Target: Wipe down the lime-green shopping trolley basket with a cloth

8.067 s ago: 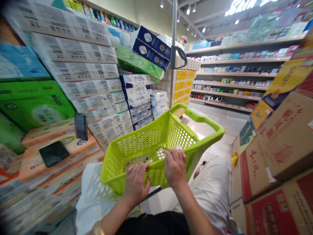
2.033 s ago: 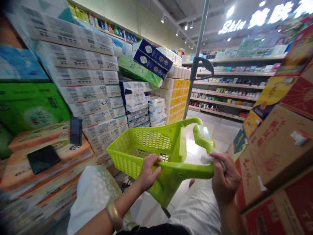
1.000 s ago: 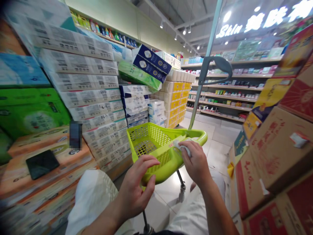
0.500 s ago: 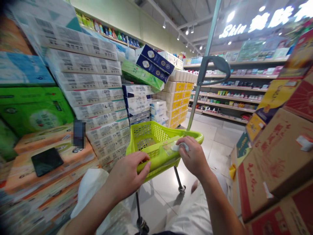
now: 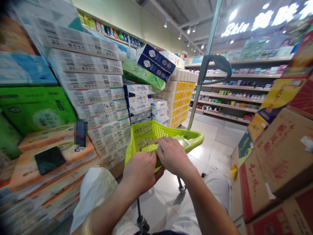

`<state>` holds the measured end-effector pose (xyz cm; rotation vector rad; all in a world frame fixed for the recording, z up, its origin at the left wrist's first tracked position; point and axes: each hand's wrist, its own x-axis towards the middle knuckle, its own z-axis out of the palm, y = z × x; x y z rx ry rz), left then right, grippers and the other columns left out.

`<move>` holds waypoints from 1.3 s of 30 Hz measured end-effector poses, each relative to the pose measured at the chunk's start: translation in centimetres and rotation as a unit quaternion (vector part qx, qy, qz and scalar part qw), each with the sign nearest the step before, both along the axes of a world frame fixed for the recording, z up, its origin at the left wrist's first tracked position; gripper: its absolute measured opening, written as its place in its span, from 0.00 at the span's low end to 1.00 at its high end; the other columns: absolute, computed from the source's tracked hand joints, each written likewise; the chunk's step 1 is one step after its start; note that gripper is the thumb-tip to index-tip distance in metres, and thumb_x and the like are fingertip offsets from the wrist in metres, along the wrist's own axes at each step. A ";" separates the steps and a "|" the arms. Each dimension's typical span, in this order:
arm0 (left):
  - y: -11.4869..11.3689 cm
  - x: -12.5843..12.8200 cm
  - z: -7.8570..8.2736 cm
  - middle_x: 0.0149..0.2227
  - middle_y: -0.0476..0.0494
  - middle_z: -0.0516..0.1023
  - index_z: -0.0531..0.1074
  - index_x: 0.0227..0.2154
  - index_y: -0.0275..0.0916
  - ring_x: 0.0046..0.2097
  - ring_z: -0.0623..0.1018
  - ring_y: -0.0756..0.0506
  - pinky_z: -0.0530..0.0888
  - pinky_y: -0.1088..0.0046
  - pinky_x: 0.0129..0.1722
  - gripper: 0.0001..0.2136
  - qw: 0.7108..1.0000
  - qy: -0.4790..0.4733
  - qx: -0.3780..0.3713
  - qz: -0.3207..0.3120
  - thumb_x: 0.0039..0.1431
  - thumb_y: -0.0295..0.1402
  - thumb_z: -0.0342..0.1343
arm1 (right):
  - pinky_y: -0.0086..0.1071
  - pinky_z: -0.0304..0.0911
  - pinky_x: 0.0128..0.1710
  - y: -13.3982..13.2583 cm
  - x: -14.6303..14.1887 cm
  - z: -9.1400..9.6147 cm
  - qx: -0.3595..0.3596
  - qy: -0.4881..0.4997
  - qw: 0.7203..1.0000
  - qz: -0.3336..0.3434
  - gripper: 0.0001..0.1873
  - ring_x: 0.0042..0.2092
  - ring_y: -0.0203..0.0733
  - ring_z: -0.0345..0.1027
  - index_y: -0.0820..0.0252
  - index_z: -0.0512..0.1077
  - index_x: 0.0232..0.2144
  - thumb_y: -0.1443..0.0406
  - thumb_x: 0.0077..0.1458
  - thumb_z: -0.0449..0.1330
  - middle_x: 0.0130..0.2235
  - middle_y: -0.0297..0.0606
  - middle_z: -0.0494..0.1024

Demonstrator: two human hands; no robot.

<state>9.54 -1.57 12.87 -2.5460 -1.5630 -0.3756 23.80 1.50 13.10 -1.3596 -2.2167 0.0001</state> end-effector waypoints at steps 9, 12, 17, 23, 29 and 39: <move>0.4 -1.6 0.3 0.30 0.37 0.78 0.71 0.33 0.38 0.34 0.78 0.36 0.72 0.61 0.33 0.17 0.998 0.024 0.020 -0.051 0.58 0.47 0.49 | 0.36 0.59 0.50 1.4 1.4 -0.3 0.003 0.016 0.995 -0.101 0.15 0.47 0.44 0.69 0.59 0.73 0.43 0.68 0.58 0.49 0.45 0.41 0.77; 0.3 -2.1 0.2 0.30 0.37 0.78 0.72 0.31 0.38 0.33 0.78 0.36 0.71 0.61 0.33 0.18 0.998 0.029 0.029 -0.047 0.58 0.49 0.48 | 0.34 0.59 0.50 0.9 0.0 0.1 -0.005 -0.002 0.999 -0.046 0.15 0.47 0.42 0.69 0.57 0.73 0.44 0.68 0.59 0.49 0.44 0.39 0.78; 0.4 -2.9 0.1 0.27 0.38 0.77 0.73 0.30 0.39 0.33 0.78 0.37 0.71 0.60 0.35 0.21 0.998 0.015 0.050 -0.030 0.59 0.51 0.45 | 0.32 0.61 0.49 1.2 0.1 0.6 -0.029 0.020 0.999 -0.031 0.16 0.48 0.41 0.70 0.57 0.72 0.45 0.67 0.60 0.48 0.45 0.39 0.78; 1.5 -3.7 0.1 0.28 0.38 0.78 0.74 0.32 0.38 0.33 0.77 0.39 0.70 0.60 0.38 0.21 0.997 0.027 0.043 -0.052 0.59 0.51 0.46 | 0.32 0.62 0.45 2.0 -0.6 1.0 -0.031 -0.037 0.994 -0.101 0.14 0.44 0.44 0.72 0.60 0.73 0.42 0.68 0.58 0.50 0.41 0.43 0.79; 2.6 -5.0 0.5 0.28 0.41 0.79 0.75 0.32 0.43 0.33 0.78 0.40 0.68 0.65 0.35 0.23 0.999 0.030 0.023 -0.008 0.61 0.53 0.40 | 0.30 0.62 0.43 2.2 -2.1 1.4 -0.052 -0.030 0.996 -0.061 0.15 0.44 0.40 0.72 0.54 0.72 0.44 0.66 0.60 0.48 0.44 0.37 0.79; 5.3 -5.5 0.9 0.33 0.43 0.81 0.75 0.40 0.46 0.36 0.79 0.40 0.67 0.68 0.34 0.20 0.999 0.005 -0.022 0.044 0.64 0.42 0.37 | 0.34 0.62 0.46 2.6 -2.7 1.1 -0.019 -0.062 0.995 -0.075 0.16 0.47 0.44 0.72 0.60 0.70 0.47 0.66 0.61 0.48 0.44 0.44 0.78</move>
